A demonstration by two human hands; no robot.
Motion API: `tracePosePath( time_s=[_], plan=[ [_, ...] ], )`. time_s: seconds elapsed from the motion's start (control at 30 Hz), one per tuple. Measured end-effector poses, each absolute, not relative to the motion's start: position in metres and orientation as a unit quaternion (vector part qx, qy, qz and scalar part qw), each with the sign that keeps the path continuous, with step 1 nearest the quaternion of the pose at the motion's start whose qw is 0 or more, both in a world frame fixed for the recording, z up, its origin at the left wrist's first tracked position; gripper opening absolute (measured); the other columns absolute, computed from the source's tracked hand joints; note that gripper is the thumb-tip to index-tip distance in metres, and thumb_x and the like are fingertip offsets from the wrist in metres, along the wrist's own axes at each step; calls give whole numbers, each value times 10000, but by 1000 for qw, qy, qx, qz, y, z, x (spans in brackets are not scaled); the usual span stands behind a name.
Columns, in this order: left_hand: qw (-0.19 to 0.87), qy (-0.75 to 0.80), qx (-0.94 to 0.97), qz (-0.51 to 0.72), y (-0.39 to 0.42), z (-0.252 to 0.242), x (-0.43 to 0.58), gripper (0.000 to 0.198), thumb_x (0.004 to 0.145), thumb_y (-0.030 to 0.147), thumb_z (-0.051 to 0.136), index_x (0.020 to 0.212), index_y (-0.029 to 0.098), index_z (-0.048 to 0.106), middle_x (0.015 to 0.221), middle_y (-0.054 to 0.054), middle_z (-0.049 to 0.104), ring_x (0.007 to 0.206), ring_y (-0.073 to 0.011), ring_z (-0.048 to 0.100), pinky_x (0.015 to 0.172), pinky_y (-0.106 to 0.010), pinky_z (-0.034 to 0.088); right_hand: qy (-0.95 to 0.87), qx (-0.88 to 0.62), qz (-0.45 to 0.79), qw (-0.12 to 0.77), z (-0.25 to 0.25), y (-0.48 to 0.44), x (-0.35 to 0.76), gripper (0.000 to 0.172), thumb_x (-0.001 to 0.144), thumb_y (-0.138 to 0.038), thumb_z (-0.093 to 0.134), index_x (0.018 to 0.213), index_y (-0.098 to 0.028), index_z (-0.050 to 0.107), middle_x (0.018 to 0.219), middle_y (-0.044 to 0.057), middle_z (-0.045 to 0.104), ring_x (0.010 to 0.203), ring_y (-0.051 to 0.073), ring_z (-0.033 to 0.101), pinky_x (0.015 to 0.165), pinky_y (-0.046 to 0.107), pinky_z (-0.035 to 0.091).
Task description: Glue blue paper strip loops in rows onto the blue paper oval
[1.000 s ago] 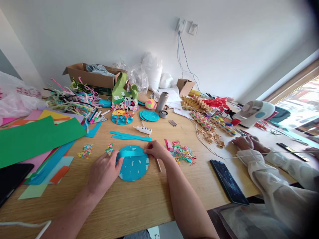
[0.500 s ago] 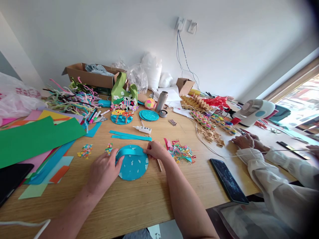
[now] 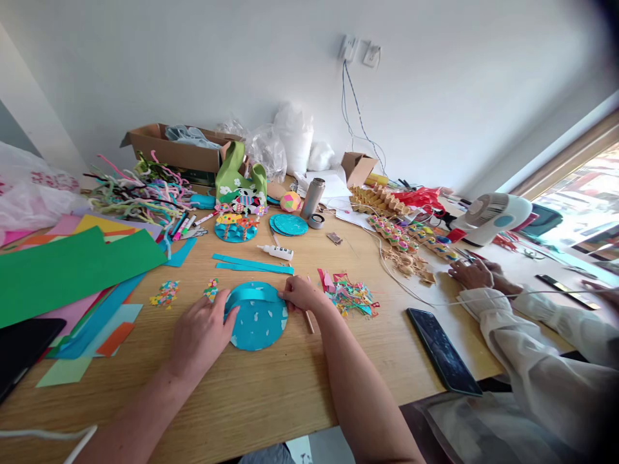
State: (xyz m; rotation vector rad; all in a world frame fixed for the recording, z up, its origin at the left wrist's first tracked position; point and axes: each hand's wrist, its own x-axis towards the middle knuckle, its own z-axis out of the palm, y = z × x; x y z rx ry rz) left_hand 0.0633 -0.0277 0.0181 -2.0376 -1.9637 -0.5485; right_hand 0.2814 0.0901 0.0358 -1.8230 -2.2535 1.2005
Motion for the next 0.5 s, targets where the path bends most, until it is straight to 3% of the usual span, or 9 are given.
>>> tracePosePath(
  time_s=[0.5],
  plan=[
    [138,-667,-711,-176,-28,18,62,286,940,359,462,1066,172,638,725,-78,689,690,-253,669,617,-318,442,-718,-579,386,-1,35,90,281,199,916,-241,573,725,-191,547,544,-33,632,417,86,543,456,173,423]
  ],
)
